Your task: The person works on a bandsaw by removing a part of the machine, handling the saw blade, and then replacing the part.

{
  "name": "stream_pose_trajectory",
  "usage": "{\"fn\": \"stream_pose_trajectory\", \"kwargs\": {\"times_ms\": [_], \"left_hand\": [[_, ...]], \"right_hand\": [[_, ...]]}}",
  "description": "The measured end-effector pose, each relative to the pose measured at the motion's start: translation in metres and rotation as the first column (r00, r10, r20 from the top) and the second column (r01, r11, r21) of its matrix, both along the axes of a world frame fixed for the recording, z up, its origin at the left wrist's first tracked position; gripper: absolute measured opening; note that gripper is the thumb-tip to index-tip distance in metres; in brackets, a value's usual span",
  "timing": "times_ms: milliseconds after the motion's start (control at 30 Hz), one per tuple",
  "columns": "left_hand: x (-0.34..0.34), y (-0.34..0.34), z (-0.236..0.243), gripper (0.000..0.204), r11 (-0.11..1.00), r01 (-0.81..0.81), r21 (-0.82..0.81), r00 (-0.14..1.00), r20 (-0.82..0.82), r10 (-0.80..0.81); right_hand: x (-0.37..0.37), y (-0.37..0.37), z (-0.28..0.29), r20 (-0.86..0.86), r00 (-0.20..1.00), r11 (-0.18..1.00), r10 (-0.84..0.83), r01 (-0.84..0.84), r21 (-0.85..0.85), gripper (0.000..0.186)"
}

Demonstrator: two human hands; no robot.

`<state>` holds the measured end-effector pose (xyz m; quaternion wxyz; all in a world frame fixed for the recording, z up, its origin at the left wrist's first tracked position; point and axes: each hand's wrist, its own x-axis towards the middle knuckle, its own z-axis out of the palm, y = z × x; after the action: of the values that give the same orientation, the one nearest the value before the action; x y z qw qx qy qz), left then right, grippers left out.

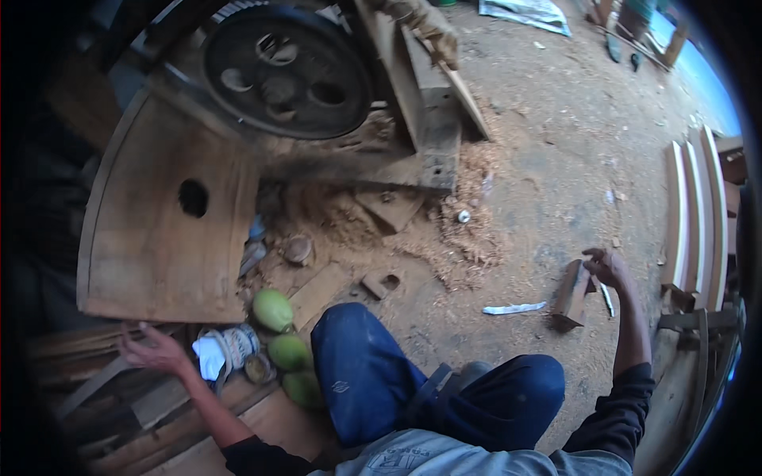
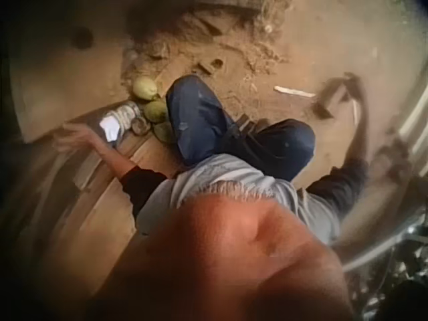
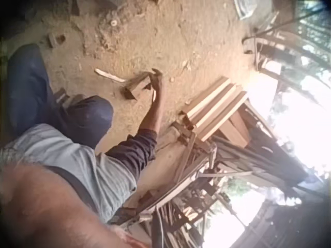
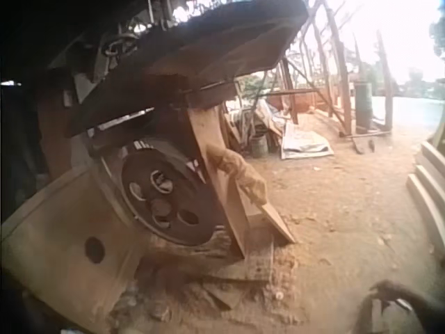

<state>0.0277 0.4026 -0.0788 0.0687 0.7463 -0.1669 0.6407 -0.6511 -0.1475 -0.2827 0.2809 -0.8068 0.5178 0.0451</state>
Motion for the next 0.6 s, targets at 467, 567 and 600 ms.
{"fn": "stream_pose_trajectory", "kwargs": {"times_ms": [467,567,600], "left_hand": [[0.056,0.028,0.097,0.087,0.204,0.131,-0.970,0.425,-0.131,-0.896],[0.049,0.010,0.089,0.080,0.230,0.123,-0.965,0.449,-0.153,-0.880],[0.047,0.007,0.083,0.079,0.240,0.181,-0.954,0.439,-0.140,-0.888]], "right_hand": [[0.284,0.019,0.106,0.326,0.827,0.887,0.458,-0.451,-0.103,0.037],[0.299,0.017,0.109,0.288,0.794,0.843,0.535,-0.523,-0.124,0.035],[0.307,0.014,0.103,0.271,0.769,0.814,0.578,-0.565,-0.133,0.034]]}}
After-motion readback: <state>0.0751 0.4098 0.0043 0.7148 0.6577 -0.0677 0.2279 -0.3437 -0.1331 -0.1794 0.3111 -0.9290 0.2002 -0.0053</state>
